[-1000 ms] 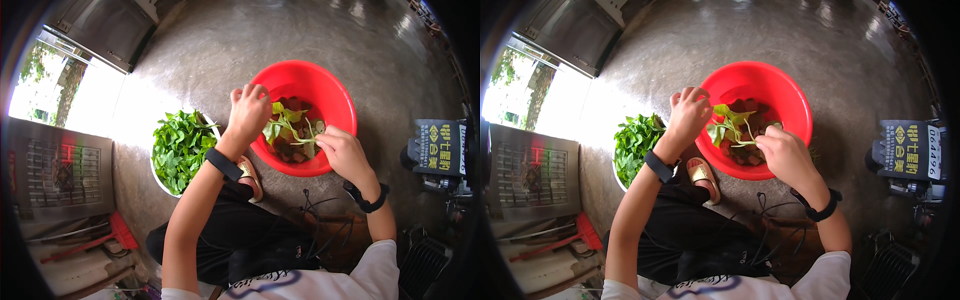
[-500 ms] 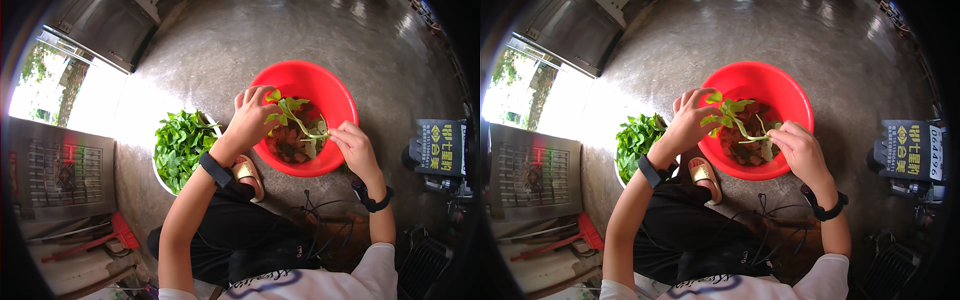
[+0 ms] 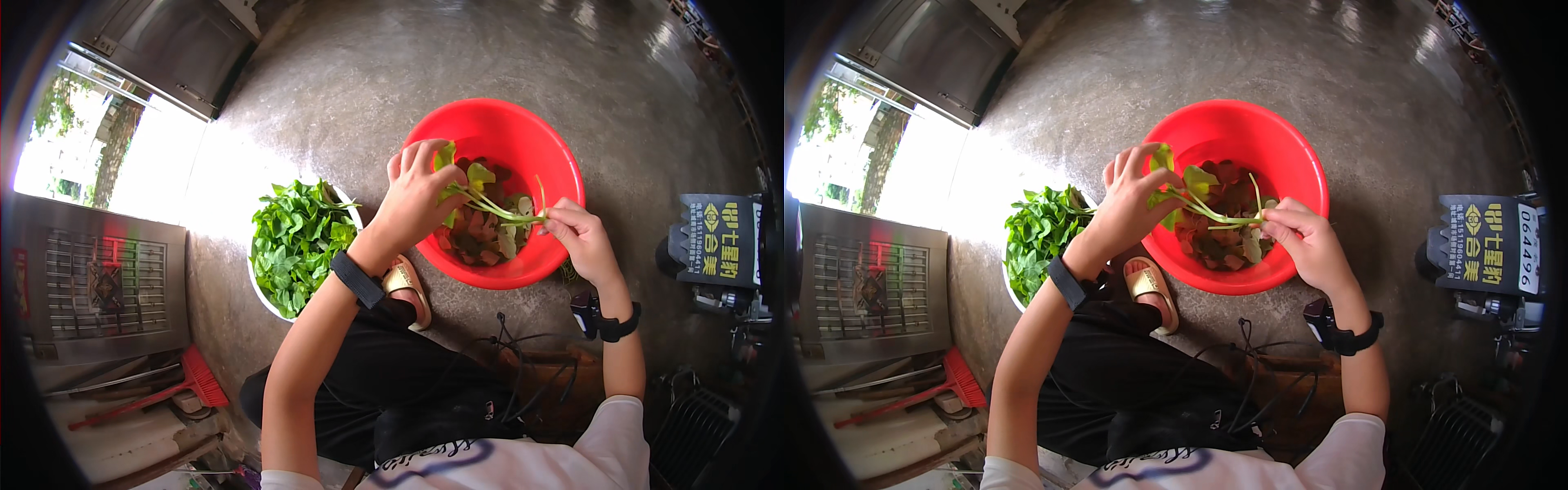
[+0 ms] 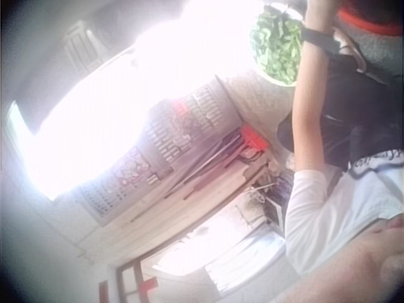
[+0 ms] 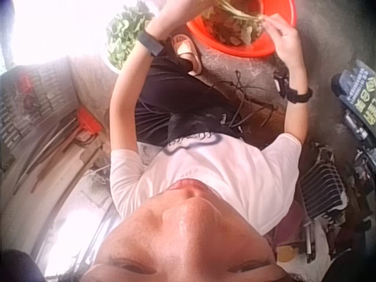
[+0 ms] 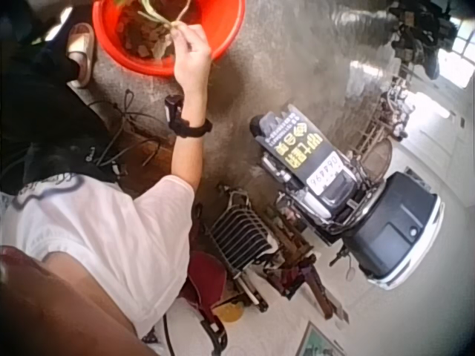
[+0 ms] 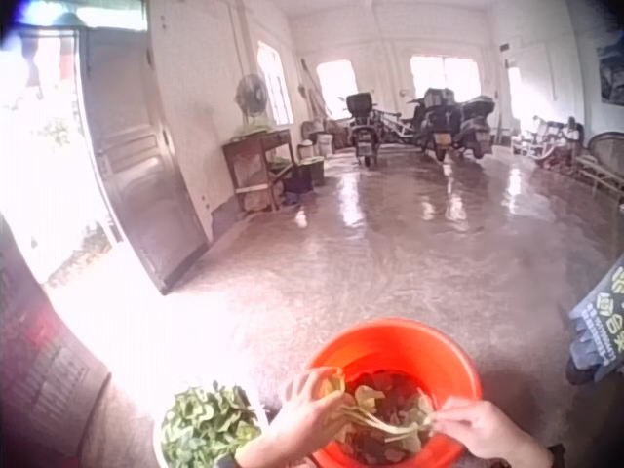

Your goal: The person plucks leaves from stems by hand, taking them from a white bowl and placing the plucked leaves into a red bucket.

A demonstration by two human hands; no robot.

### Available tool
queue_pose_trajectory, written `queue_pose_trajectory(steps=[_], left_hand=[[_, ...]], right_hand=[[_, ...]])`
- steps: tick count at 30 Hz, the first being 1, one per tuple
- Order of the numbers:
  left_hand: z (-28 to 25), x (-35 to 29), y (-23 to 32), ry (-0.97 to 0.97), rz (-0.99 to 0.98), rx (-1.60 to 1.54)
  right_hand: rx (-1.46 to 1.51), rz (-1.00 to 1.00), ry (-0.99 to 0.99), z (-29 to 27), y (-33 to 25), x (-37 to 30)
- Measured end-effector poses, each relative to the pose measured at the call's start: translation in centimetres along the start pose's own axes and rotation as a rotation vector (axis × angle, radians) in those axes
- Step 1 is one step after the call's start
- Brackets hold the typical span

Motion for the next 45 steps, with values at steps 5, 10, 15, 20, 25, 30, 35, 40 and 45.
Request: queue_pose_trajectory(steps=[5, 10, 15, 20, 25, 30, 35, 40, 45], left_hand=[[0.1, 0.0, 0.9, -0.024, 0.08, -0.002], [0.0, 0.3, 0.6, -0.014, 0.015, -0.052], [1.1, 0.2, 1.0, -0.082, 0.066, -0.102], [2.0, 0.0, 0.3, -0.05, 0.051, -0.166], [2.5, 0.1, -0.7, 0.029, -0.065, -0.125], [3.3, 0.1, -1.2, 0.164, -0.248, 0.029], [4.1, 0.3, -1.0, 0.193, -0.328, 0.084], [3.9, 1.2, -1.0, 0.263, -0.308, 0.176], [2.9, 0.0, -7.7, 0.066, -0.521, 0.058]], right_hand=[[0.138, 0.099, -0.023, 0.1, 1.3, 0.2], [0.226, 0.209, -0.025, 0.3, 3.2, 0.0], [0.317, 0.249, -0.01, 0.5, 3.7, -0.1], [0.329, 0.292, -0.002, 0.3, 4.3, -0.3], [0.285, 0.298, 0.025, 0.8, 4.0, -0.9], [0.317, 0.406, 0.085, 2.4, 4.7, -1.6], [0.281, 0.396, 0.153, 2.3, 4.9, -1.6], [0.258, 0.391, 0.157, 2.3, 4.5, -1.6], [0.189, 0.353, 0.124, 1.2, 3.6, -2.2]])
Point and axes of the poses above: each hand's wrist, its own x-axis towards the middle knuckle, its own z-axis out of the palm, y = z × x, the point moved 10 cm from there along x, towards the middle knuckle, and after that the axes turned 2 degrees about -x, right-handed, at the moved point
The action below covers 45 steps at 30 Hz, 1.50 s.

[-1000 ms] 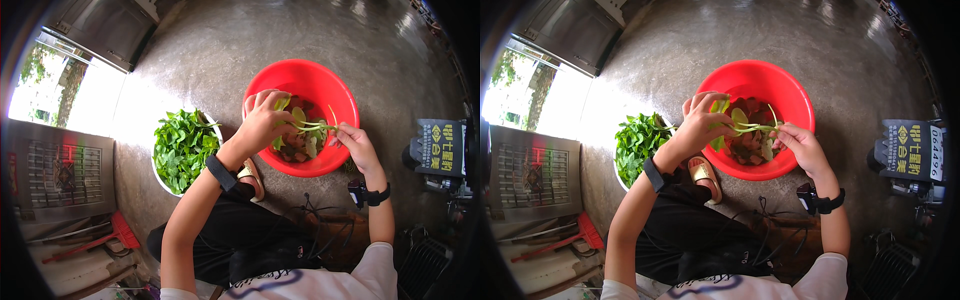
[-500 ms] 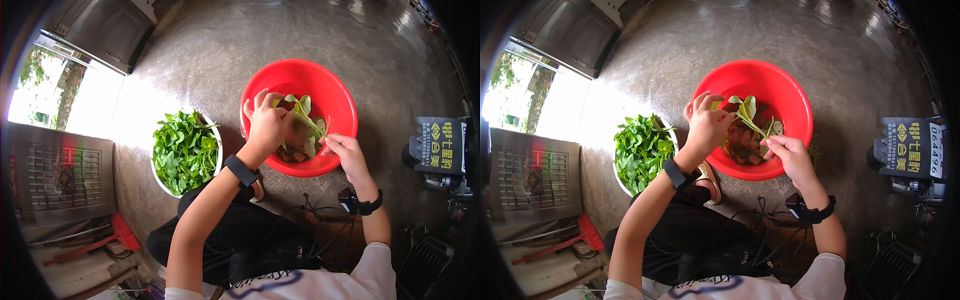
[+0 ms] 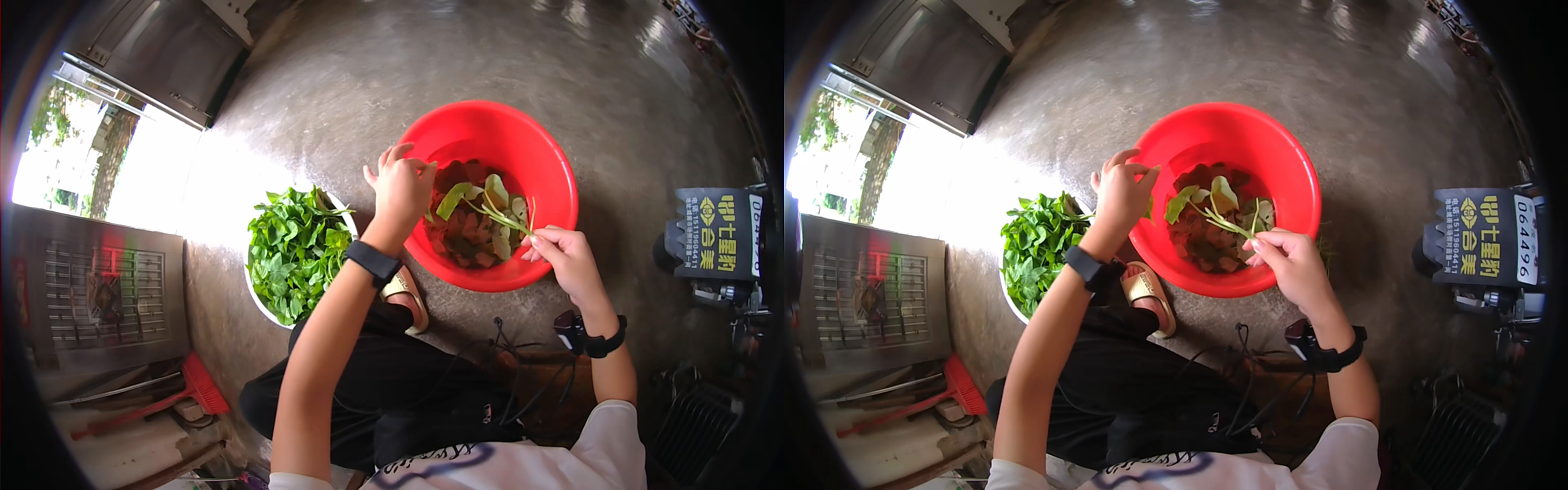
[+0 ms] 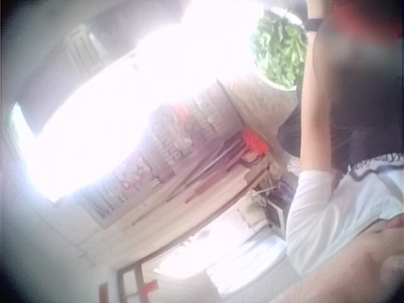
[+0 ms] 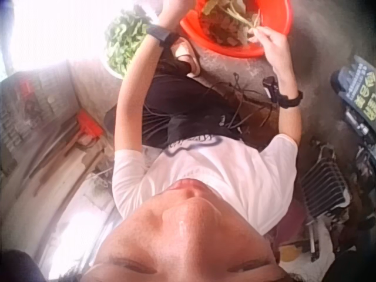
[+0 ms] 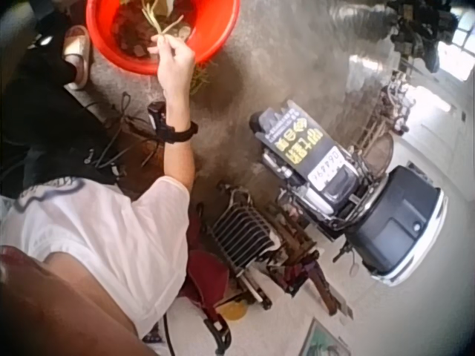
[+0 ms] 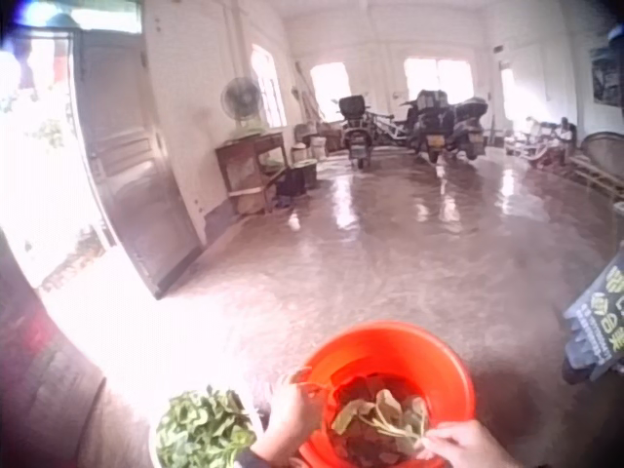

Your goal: The person plucks leaves from stems by hand, taking them from a white bowl and placing the plucked leaves into a red bucket.

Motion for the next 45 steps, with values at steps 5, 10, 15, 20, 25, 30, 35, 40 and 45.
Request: queue_pose_trajectory(steps=[5, 10, 15, 20, 25, 30, 35, 40, 45], left_hand=[[-0.1, -2.9, 7.0, -0.138, 0.592, 0.003], [1.0, -4.3, 8.6, -0.231, 0.672, 0.005], [1.3, -4.2, 7.9, -0.275, 0.617, -0.106], [1.6, -4.4, 7.2, -0.482, 0.518, -0.207], [1.8, -5.6, 8.3, -0.71, 0.47, -0.529], [1.8, -4.6, 7.2, -0.703, 0.331, -0.817], [1.5, -2.7, 5.3, -0.168, 0.291, -0.226], [2.2, -1.6, 5.7, 0.096, 0.214, -0.031], [2.2, 0.1, 1.8, -0.076, 0.102, -0.147]], right_hand=[[-0.067, -0.013, -0.088, -1.0, -0.4, -0.1], [-0.082, 0.017, -0.179, -0.2, -1.4, -0.4], [-0.045, -0.003, -0.159, -0.7, -1.6, -0.5], [0.011, 0.054, -0.228, -1.8, -0.5, -0.3], [0.3, 0.182, -0.305, -3.1, 1.3, -0.4], [0.398, 0.204, -0.3, -3.4, 2.1, -0.2], [0.244, 0.196, -0.194, -1.7, 1.5, -0.2], [0.017, 0.078, -0.039, 0.7, -0.7, -0.9], [-0.181, -0.004, 0.061, -1.3, -3.0, -2.3]])
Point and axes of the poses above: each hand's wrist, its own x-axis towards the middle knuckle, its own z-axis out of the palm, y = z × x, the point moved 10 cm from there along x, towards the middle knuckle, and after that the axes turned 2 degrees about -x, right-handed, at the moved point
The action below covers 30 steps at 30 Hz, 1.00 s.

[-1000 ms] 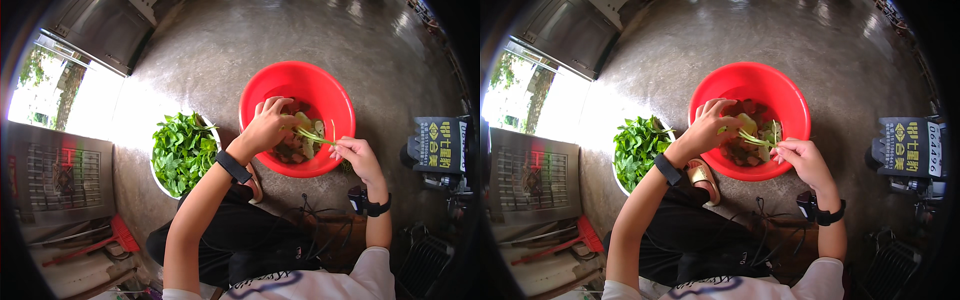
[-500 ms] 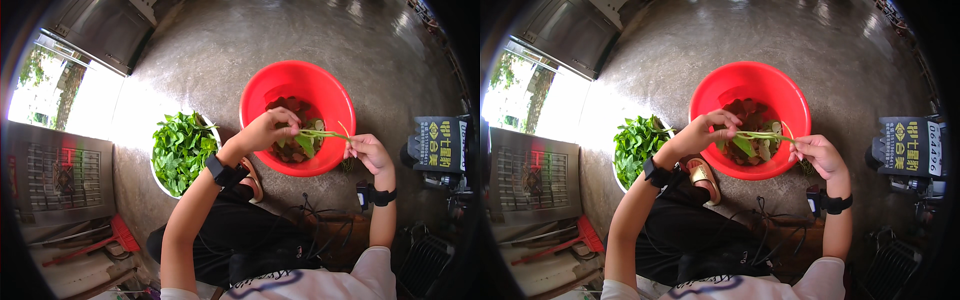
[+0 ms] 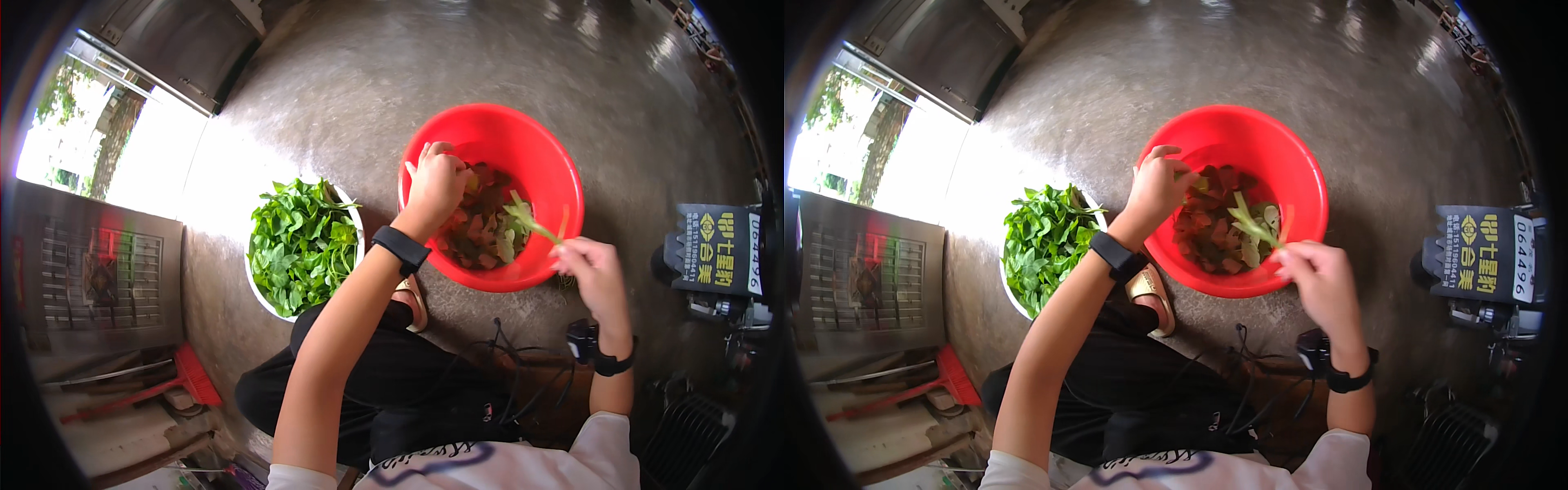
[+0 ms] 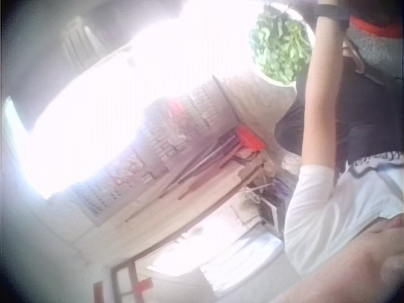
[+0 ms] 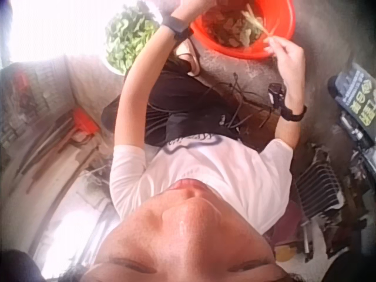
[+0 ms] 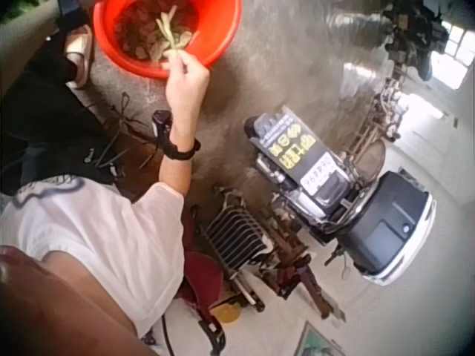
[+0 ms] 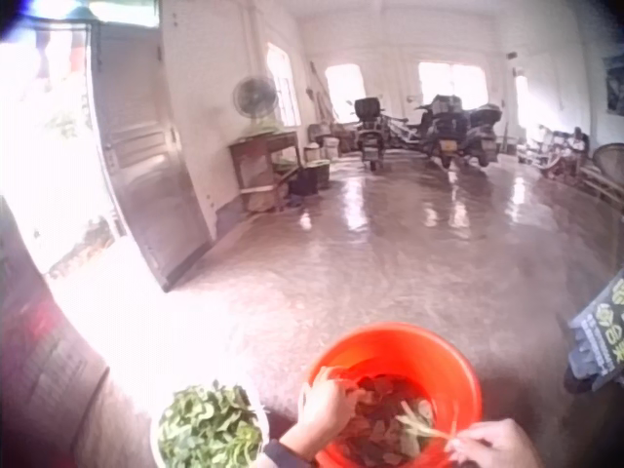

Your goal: The person plucks leaves from stems by hand, taking them from a white bowl and placing the plucked leaves into a red bucket.

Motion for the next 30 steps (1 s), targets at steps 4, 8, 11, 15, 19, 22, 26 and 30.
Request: queue_pose_trajectory(steps=[4, 8, 11, 15, 19, 22, 26, 30], left_hand=[[-2.9, 0.2, 1.2, -0.147, 0.126, -0.233], [-7.4, 0.7, -0.9, -0.168, 0.11, -0.369], [-13.1, 0.2, -7.5, -0.008, -0.045, -0.591], [-18.8, -5.1, -20.3, 0.281, -0.312, -0.573], [-15.1, -12.8, -30.4, 0.23, -0.682, -0.395], [-10.8, -17.8, -35.0, 0.188, -0.683, -0.227], [-1.9, -21.7, -39.0, 0.014, -0.821, -0.191], [2.0, -21.0, -36.9, -0.023, -0.844, 0.037]], right_hand=[[-0.198, 0.06, 0.283, -7.7, 2.0, -0.6], [-0.42, 0.177, 0.392, -13.9, 6.4, -0.8], [-0.779, 0.275, 0.385, -17.6, 11.5, -0.6], [-1.067, 0.267, 0.446, -14.7, 8.8, 0.5], [-0.832, 0.176, 0.403, -11.2, 5.6, 2.9], [-0.701, 0.066, 0.311, -5.9, 1.4, 4.6], [-0.543, -0.06, 0.127, 1.0, -1.9, 6.1], [-0.539, -0.12, 0.053, 6.0, -4.4, 6.2]])
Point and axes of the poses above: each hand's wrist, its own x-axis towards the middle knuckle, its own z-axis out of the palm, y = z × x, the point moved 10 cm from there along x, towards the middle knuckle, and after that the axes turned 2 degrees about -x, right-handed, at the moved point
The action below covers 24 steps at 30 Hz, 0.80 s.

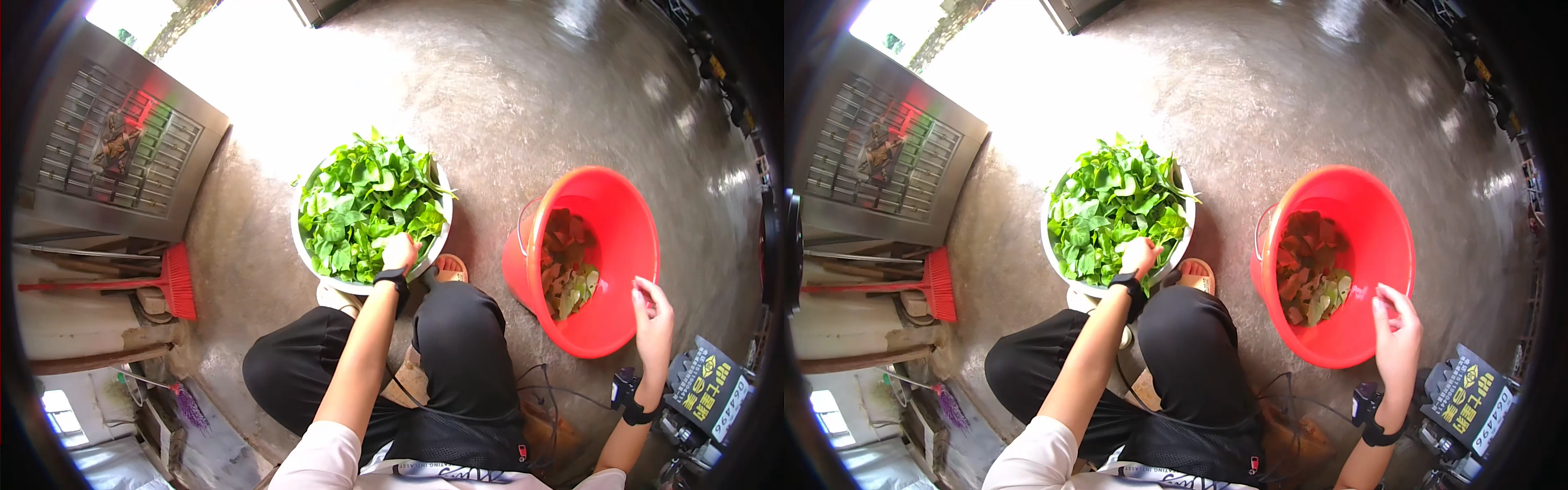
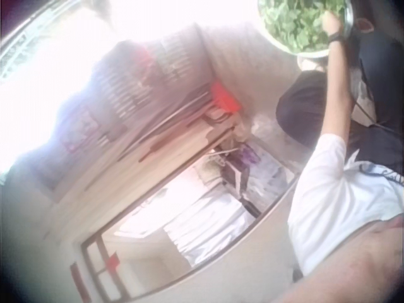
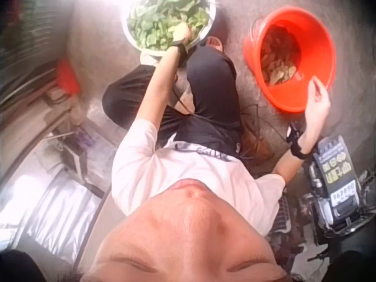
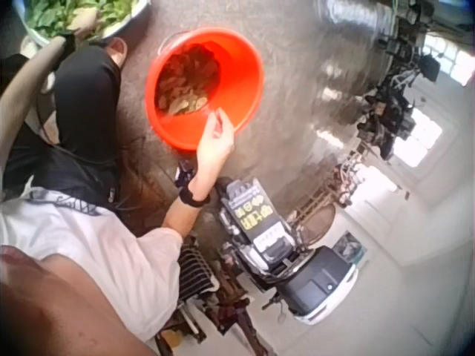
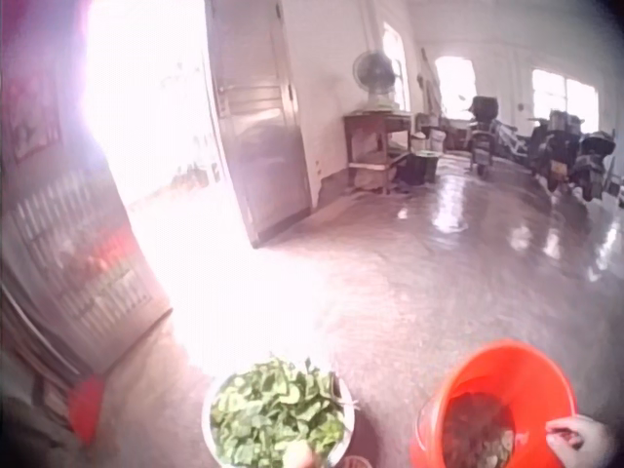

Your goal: The person plucks leaves from stems by hand, taking them from a white bowl and placing the plucked leaves into a red bucket.

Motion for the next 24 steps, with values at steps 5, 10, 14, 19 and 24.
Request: queue_pose_trajectory(steps=[5, 10, 14, 19, 24], left_hand=[[1.8, 0.4, -0.7, 0.087, 0.088, 0.102], [-2.0, 2.1, -1.2, 0.159, 0.065, -0.243], [-9.1, 2.5, 0.3, 0.156, -0.018, -0.574], [-19.6, -0.8, 5.1, 0.135, 0.023, -0.938], [-25.3, -4.2, 7.2, 0.079, 0.124, -0.957]], right_hand=[[0.066, -0.113, -0.089, 3.7, -6.8, 1.3], [0.197, -0.248, -0.202, 7.7, -12.9, 2.1], [0.308, -0.278, -0.357, 12.8, -16.0, 2.8], [0.264, -0.469, -0.54, 21.2, -19.6, 3.9], [0.348, -0.877, -0.314, 23.9, -26.3, 2.0]])
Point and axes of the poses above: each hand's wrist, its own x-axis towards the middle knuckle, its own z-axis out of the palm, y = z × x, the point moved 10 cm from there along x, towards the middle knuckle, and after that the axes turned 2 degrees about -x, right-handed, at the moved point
